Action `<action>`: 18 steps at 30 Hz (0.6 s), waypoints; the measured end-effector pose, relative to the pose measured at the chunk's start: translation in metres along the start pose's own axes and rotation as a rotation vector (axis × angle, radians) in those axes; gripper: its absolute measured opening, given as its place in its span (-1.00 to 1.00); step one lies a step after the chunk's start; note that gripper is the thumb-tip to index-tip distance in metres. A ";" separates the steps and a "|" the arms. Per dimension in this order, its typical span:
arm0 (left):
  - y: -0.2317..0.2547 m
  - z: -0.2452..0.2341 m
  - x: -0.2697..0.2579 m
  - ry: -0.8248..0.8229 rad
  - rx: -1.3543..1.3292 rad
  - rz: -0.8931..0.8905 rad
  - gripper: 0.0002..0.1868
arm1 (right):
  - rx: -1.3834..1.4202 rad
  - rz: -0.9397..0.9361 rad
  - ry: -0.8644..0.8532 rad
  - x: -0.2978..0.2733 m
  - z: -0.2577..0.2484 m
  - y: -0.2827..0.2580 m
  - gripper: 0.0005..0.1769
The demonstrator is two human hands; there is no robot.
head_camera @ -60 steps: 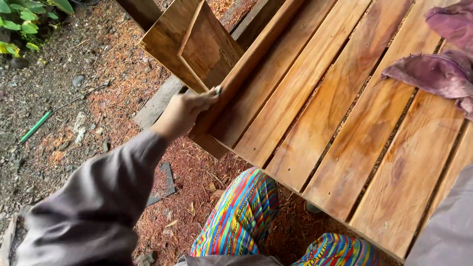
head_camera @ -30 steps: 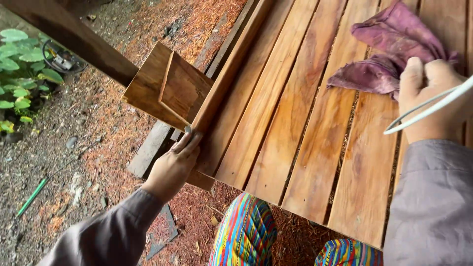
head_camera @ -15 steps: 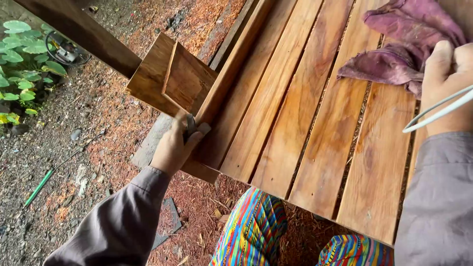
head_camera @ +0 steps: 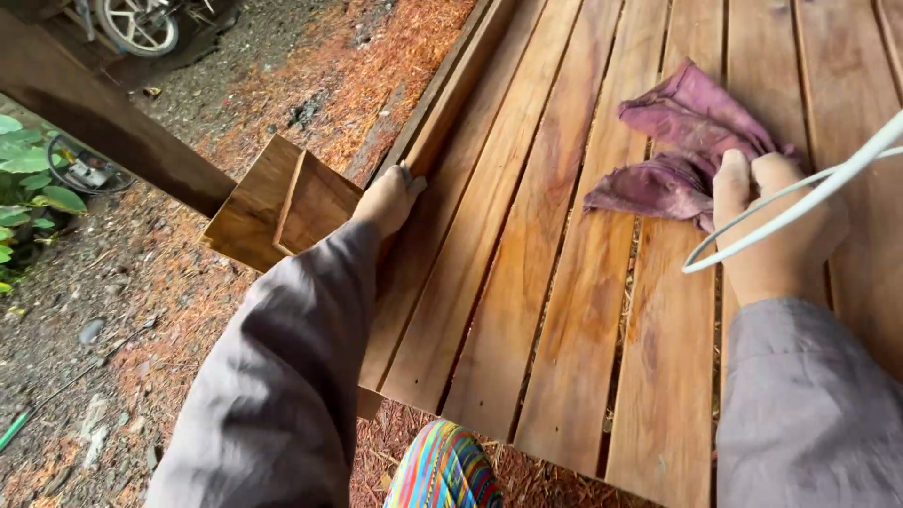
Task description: The person sits on the ground and sands a wooden slatted surface using a sanding block. They move a purple cloth aside to reach different areas and continue sanding the planks and edges of the wooden structure.
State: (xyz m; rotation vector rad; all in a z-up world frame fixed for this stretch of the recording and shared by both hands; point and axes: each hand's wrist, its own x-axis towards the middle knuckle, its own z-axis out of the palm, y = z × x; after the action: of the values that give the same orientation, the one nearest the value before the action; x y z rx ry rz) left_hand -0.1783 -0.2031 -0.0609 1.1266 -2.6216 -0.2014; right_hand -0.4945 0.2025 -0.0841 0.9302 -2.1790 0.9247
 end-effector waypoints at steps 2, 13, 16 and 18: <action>-0.002 -0.008 -0.023 -0.025 -0.032 -0.018 -0.54 | -0.022 0.009 -0.018 0.001 -0.003 0.000 -0.33; -0.001 -0.057 -0.155 -0.103 -0.035 -0.193 -0.51 | -0.009 0.002 -0.026 0.007 -0.005 -0.014 -0.34; 0.002 -0.036 -0.089 -0.133 0.010 -0.162 -0.49 | -0.049 0.038 0.006 0.004 -0.003 -0.018 -0.39; -0.002 -0.015 -0.036 -0.114 0.018 -0.121 -0.39 | -0.014 -0.002 0.036 0.008 -0.008 -0.024 -0.42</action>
State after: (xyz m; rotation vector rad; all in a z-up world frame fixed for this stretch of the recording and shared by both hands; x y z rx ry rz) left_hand -0.1488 -0.1784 -0.0547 1.3178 -2.6597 -0.2742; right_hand -0.4782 0.1932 -0.0653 0.9024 -2.1510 0.9167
